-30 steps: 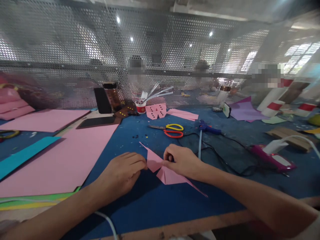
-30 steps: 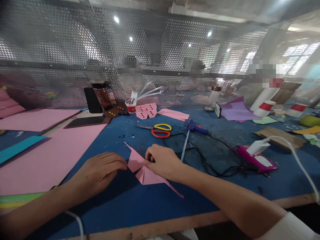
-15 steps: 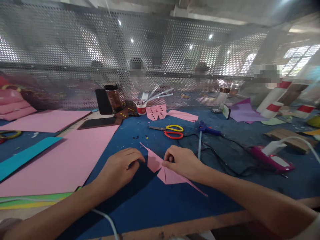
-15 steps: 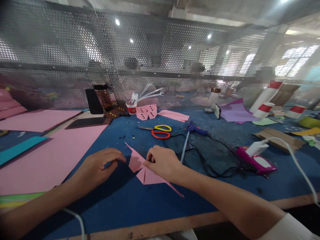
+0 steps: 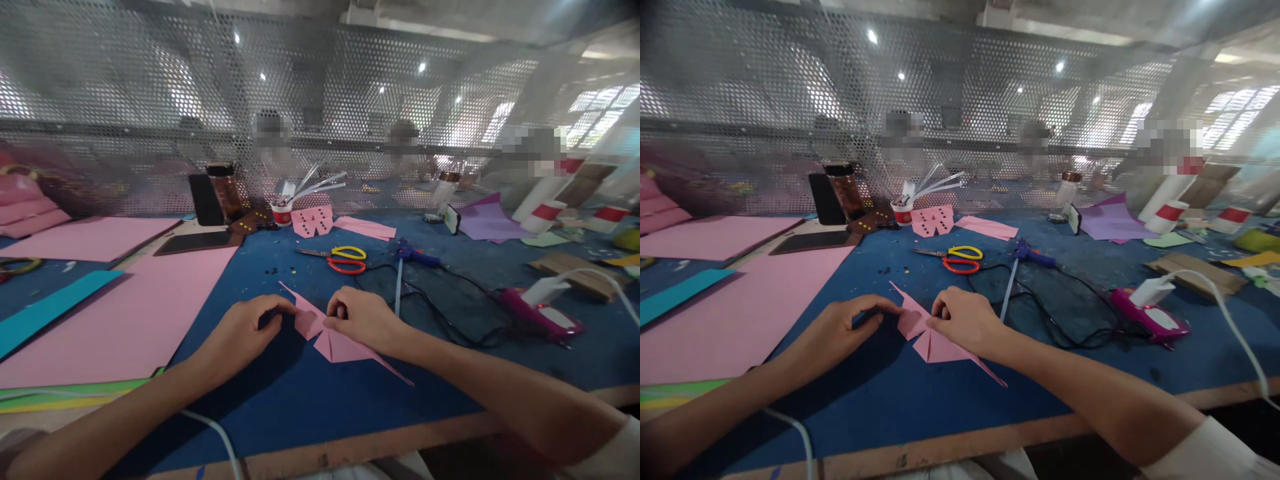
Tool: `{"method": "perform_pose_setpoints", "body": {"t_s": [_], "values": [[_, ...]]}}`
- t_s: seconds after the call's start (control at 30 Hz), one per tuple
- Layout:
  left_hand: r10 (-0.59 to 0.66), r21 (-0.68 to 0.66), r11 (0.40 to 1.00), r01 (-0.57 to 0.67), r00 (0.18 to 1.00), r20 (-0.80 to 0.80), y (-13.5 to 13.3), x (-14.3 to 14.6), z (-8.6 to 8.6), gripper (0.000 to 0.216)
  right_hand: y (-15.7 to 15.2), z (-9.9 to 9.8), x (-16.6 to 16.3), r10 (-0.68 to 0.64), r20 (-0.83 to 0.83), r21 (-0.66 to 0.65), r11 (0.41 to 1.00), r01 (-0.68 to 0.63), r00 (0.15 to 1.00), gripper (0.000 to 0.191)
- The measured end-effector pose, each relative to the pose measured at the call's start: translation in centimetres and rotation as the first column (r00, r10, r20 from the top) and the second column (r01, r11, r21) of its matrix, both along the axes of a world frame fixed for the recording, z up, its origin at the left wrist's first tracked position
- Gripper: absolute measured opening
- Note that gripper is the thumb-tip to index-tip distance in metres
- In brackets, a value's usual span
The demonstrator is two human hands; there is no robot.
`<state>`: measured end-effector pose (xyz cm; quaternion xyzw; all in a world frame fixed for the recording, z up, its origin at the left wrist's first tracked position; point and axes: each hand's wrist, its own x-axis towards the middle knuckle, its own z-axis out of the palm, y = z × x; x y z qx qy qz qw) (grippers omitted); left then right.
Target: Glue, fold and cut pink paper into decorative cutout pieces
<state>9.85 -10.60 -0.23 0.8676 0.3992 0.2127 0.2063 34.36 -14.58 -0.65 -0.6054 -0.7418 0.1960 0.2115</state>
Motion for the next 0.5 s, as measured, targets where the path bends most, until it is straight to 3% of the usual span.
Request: {"method": "perform_pose_setpoints", "body": {"t_s": [0.13, 0.33, 0.5], "values": [[-0.021, -0.026, 0.999, 0.022, 0.999, 0.031, -0.1, 0.1, 0.0, 0.03, 0.2, 0.1, 0.0, -0.013, 0.009, -0.026, 1.0, 0.013, 1.0, 0.011], [-0.036, 0.159, 0.987, 0.029, 0.998, 0.045, 1.2, -0.4, -1.2, 0.03, 0.6, -0.3, 0.1, -0.023, -0.014, -0.047, 0.999, 0.022, 1.0, 0.008], [-0.073, 0.264, 0.961, 0.085, 0.996, -0.054, 2.3, -0.7, -2.3, 0.036, 0.5, -0.3, 0.1, -0.026, -0.028, -0.047, 0.999, 0.024, 0.999, 0.008]]}}
